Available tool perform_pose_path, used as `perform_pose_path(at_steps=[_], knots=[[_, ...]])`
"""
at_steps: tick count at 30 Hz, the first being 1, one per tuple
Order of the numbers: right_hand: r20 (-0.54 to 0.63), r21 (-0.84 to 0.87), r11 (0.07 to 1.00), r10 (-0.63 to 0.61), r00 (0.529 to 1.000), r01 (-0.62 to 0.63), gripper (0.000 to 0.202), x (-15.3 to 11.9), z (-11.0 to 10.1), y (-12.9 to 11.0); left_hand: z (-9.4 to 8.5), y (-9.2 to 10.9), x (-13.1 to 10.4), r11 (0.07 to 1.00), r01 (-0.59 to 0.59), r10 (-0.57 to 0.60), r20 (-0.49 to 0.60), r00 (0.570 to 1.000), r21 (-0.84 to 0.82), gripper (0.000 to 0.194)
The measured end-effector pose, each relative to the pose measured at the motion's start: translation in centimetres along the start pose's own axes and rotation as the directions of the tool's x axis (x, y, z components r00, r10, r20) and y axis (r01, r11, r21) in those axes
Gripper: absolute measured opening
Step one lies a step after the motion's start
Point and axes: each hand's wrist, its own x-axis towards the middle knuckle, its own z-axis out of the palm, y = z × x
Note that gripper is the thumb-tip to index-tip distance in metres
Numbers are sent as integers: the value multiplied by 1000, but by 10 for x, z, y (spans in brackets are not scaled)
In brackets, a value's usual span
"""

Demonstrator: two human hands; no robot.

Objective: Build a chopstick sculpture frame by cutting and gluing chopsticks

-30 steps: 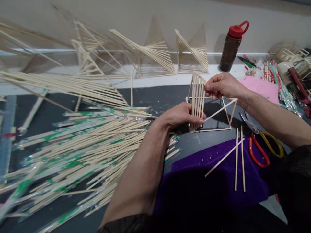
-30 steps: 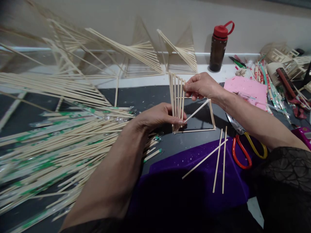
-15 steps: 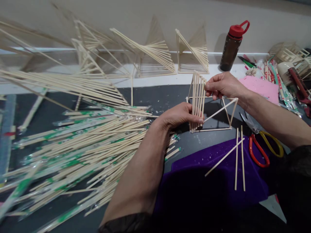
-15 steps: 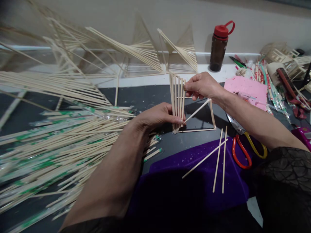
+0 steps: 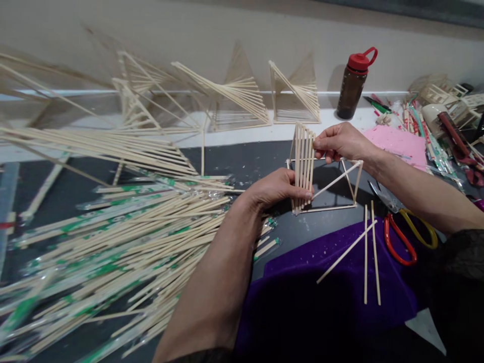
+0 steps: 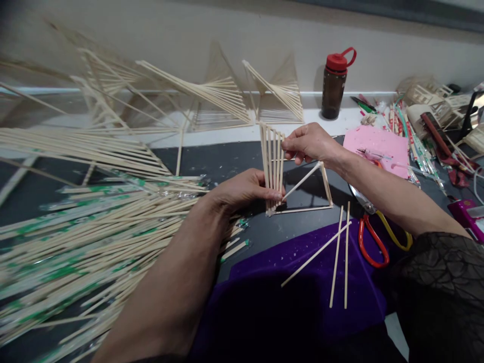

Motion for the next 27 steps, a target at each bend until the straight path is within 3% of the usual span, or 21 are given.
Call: perform_pose_path(at_steps=[10, 14, 17, 20, 23, 27], knots=[[12, 4, 1000, 9, 1000, -9, 17, 0, 1, 0, 0, 1, 0, 1000, 15, -15, 2, 1000, 1, 20], [-8, -84, 996, -10, 1000, 9, 20, 0, -1, 0, -1, 0, -1, 1000, 27, -27, -1, 1000, 9, 22], [-80, -144, 985, -112, 990, 100, 25, 3, -9, 3, -1, -2, -1, 999, 28, -28, -8, 1000, 16, 22], [-149, -166, 945, -305, 941, 280, 12, 9, -16, 9, -1, -3, -2, 1000, 25, -25, -13, 1000, 11, 22], [-58, -145, 900, -423, 904, 411, 14, 15, -17, 17, -1, -4, -2, 999, 28, -28, -10, 1000, 21, 23], [21, -69, 907, -415, 910, 416, 15, 19, -12, 24, -1, -3, -2, 999, 20, -20, -11, 1000, 38, 23]])
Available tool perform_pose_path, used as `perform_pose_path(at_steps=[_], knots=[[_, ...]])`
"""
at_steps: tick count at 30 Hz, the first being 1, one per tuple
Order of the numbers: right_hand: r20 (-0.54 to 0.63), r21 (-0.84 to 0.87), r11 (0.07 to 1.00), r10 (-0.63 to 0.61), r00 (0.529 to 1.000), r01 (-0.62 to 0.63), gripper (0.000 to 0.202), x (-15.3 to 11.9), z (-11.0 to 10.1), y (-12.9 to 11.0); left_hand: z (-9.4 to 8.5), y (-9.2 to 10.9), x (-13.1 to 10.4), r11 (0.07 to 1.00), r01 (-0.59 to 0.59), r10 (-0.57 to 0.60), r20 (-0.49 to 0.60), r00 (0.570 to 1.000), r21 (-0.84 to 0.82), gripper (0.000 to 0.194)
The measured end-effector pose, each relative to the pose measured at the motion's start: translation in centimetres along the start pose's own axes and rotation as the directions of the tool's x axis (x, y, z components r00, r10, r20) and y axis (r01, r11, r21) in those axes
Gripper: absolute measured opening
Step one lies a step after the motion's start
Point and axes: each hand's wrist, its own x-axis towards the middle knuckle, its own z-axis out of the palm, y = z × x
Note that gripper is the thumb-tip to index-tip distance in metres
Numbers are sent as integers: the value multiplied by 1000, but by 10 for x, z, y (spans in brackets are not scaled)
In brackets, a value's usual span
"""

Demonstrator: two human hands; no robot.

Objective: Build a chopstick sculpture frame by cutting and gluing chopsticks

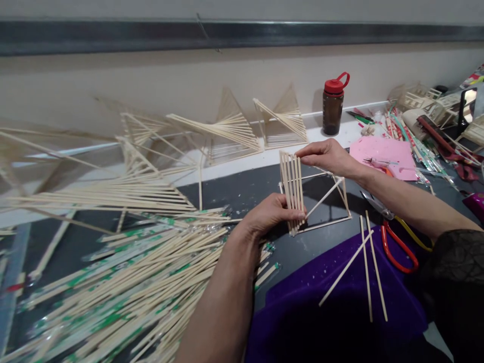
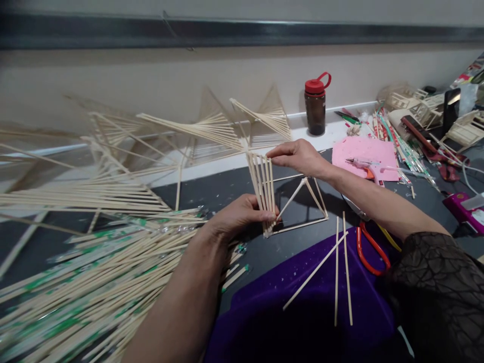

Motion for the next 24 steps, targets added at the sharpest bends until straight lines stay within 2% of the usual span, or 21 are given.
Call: perform_pose_path(at_steps=[6, 15, 19, 24], knots=[[14, 29, 999, -16, 1000, 16, 14, 2, 1, 1, 0, 0, 0, 1000, -7, 7, -2, 1000, 6, 22], [-4, -161, 987, -26, 1000, 25, 21, 0, -1, -6, 4, 3, -2, 999, 2, -3, -38, 999, -32, 26], [-37, -139, 990, -43, 998, 38, 24, -1, 0, -5, 4, 2, -1, 1000, 2, -3, -50, 999, -27, 26], [15, -114, 993, -7, 1000, 9, 20, 1, -2, -4, 3, -1, 0, 1000, -8, 7, -29, 1000, -29, 25]])
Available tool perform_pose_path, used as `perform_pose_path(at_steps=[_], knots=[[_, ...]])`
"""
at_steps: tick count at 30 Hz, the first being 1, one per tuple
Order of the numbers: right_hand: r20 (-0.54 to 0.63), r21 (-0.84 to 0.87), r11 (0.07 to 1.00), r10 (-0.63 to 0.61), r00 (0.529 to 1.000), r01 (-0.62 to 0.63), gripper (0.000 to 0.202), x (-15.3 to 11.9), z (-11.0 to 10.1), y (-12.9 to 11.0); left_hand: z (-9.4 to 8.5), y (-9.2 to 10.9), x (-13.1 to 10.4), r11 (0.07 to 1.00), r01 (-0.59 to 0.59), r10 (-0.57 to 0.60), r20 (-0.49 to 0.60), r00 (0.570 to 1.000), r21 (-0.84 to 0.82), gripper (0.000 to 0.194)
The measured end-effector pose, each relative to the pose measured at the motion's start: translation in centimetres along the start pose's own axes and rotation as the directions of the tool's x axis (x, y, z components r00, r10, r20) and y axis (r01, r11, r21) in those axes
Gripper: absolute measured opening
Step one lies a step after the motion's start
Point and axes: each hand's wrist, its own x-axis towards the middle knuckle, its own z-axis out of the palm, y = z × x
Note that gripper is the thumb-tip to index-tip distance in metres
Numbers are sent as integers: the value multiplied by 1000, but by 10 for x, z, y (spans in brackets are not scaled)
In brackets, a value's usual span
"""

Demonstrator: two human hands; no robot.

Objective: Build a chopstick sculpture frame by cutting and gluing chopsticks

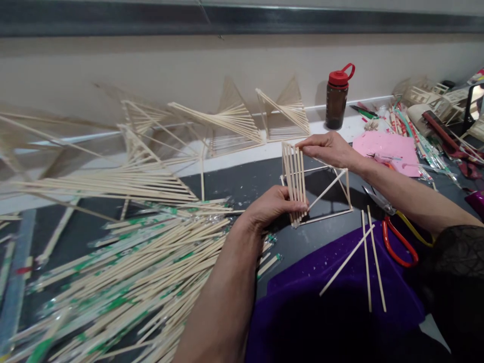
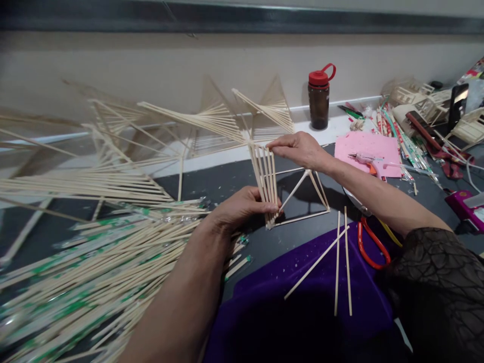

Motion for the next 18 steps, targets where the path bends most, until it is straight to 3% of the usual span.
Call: perform_pose_path(at_steps=[9, 13, 16, 18], knots=[[-20, 35, 997, 66, 998, -66, 16, -2, 1, -9, 2, 2, 0, 999, -27, 28, 25, 999, -33, 20], [-59, 37, 997, 65, 996, -63, 25, -2, 0, -9, 3, 3, 0, 999, -38, 38, 8, 999, -34, 19], [-194, 32, 998, 53, 980, -48, 31, -5, -9, -11, 3, 1, 1, 998, -52, 52, 15, 999, -37, 18], [-348, 36, 999, 39, 937, -29, 26, -16, -18, -18, 3, 0, 1, 997, -60, 61, 19, 998, -41, 16]])
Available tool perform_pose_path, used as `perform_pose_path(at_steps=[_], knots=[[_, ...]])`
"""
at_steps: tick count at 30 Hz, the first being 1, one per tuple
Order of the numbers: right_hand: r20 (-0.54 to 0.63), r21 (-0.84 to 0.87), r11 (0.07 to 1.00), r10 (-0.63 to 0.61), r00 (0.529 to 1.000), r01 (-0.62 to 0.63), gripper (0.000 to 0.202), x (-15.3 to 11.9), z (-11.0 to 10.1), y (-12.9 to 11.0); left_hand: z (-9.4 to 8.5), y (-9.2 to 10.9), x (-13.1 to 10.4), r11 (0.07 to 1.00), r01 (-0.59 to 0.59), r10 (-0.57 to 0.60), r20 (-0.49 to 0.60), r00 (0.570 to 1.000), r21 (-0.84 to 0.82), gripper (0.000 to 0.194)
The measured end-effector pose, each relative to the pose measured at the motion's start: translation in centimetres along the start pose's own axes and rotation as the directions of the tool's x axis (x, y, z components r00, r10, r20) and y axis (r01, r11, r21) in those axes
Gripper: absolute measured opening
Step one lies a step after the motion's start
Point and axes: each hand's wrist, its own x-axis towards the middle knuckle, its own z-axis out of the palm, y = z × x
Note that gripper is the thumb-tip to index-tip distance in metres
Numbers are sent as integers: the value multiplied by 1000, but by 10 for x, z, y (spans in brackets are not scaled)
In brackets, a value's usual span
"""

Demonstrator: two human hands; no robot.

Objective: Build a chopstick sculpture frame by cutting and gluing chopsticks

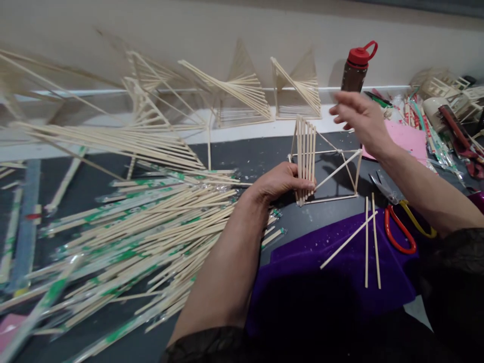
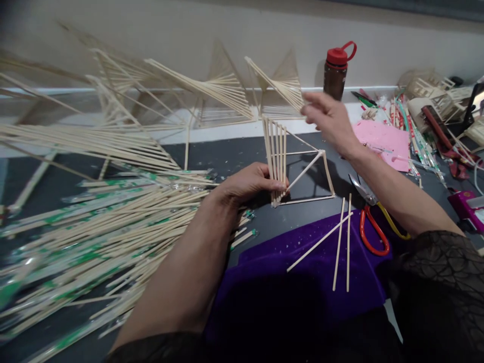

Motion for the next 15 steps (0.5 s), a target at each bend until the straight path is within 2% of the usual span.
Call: perform_pose_path(at_steps=[2, 4, 6, 7, 8, 9, 10, 12, 15], knots=[[-157, 28, 998, -45, 987, 50, 17, -19, -14, -13, 0, -1, 1, 1000, -8, 8, 4, 1000, 7, 15], [-217, 62, 989, -121, 969, 137, 12, -50, -24, -28, 0, -1, 2, 1000, -18, 18, 9, 1000, 15, 14], [-132, 36, 989, -137, 982, 143, 20, -88, -27, -40, 0, -1, 3, 1000, -26, 26, 15, 1000, 17, 13], [-7, -22, 995, -95, 995, 95, 18, -106, -25, -43, 0, -1, 4, 999, -31, 31, 14, 999, 17, 13], [176, -110, 993, -34, 984, 54, 17, -122, -20, -43, 0, -1, 5, 999, -37, 36, 13, 999, 17, 12], [307, -203, 978, 8, 952, 58, 17, -134, -14, -42, 0, -2, 6, 999, -42, 42, 12, 999, 16, 12], [388, -312, 947, 58, 920, 72, 18, -143, -6, -38, 0, -2, 7, 999, -48, 47, 11, 999, 14, 11], [430, -521, 846, 148, 891, 111, 17, -148, 12, -26, 0, -5, 9, 998, -59, 59, 10, 998, 3, 13], [336, -715, 690, 202, 920, 110, 22, -137, 35, -7, 0, -8, 12, 997, -81, 82, 8, 997, -3, 16]])
